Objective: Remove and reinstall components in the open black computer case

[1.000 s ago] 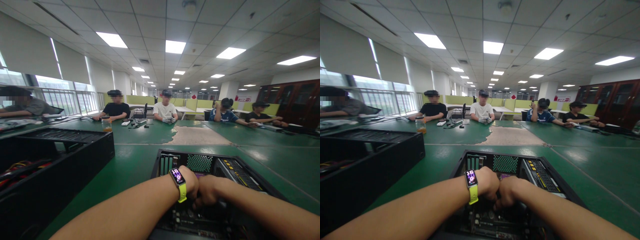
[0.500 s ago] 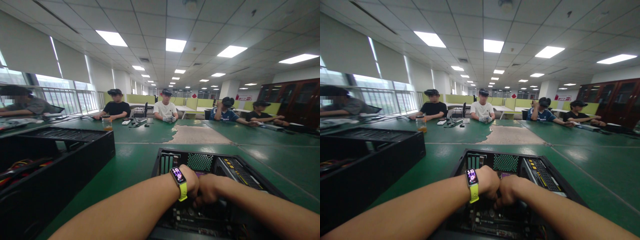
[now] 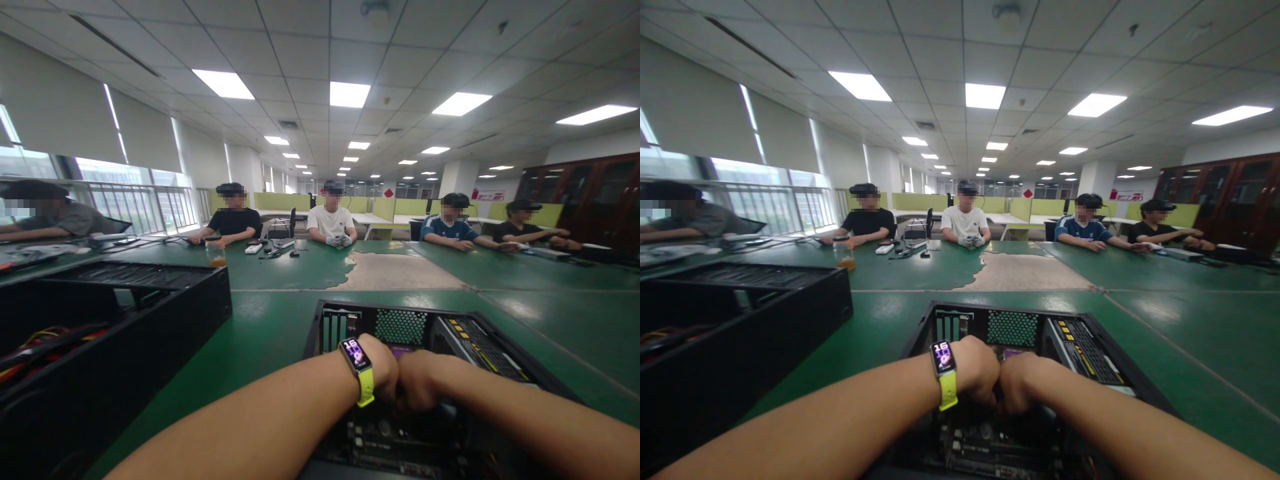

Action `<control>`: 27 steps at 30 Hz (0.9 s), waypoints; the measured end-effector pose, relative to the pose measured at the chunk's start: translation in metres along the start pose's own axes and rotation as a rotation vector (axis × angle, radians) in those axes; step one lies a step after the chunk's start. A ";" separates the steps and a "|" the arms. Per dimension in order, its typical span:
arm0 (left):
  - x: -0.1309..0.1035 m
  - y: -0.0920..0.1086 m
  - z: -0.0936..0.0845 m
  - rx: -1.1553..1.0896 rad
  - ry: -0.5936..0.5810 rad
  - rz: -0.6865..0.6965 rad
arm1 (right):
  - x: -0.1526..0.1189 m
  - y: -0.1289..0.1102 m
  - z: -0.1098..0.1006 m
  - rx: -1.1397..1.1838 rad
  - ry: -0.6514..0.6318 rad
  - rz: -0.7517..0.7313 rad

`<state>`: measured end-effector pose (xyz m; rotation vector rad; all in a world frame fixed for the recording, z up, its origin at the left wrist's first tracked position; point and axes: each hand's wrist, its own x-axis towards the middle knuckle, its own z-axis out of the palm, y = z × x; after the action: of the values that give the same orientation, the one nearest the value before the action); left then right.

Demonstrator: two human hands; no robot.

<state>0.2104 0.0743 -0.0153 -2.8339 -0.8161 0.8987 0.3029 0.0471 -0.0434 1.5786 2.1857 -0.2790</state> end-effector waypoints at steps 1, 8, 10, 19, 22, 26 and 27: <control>-0.001 0.000 0.000 -0.004 0.004 -0.003 | 0.000 -0.001 -0.001 -0.033 -0.033 -0.001; -0.005 0.000 -0.003 0.005 -0.020 0.025 | 0.000 -0.001 -0.005 -0.089 -0.086 -0.013; -0.005 -0.001 -0.003 0.001 -0.025 0.027 | -0.001 0.000 -0.004 -0.090 -0.065 -0.015; 0.001 -0.004 -0.001 0.022 -0.100 0.053 | -0.014 -0.002 -0.028 -0.074 0.091 0.072; 0.002 -0.004 -0.002 0.036 -0.083 0.102 | -0.019 0.005 -0.034 -0.016 0.155 0.023; 0.000 -0.004 -0.002 -0.010 -0.068 0.177 | -0.027 0.020 -0.043 0.248 0.004 -0.059; 0.000 -0.004 -0.002 -0.024 -0.051 0.206 | -0.030 0.023 -0.045 0.359 -0.117 -0.066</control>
<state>0.2094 0.0780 -0.0123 -2.9689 -0.5498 0.9945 0.3222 0.0472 0.0122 1.6215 2.1867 -0.8020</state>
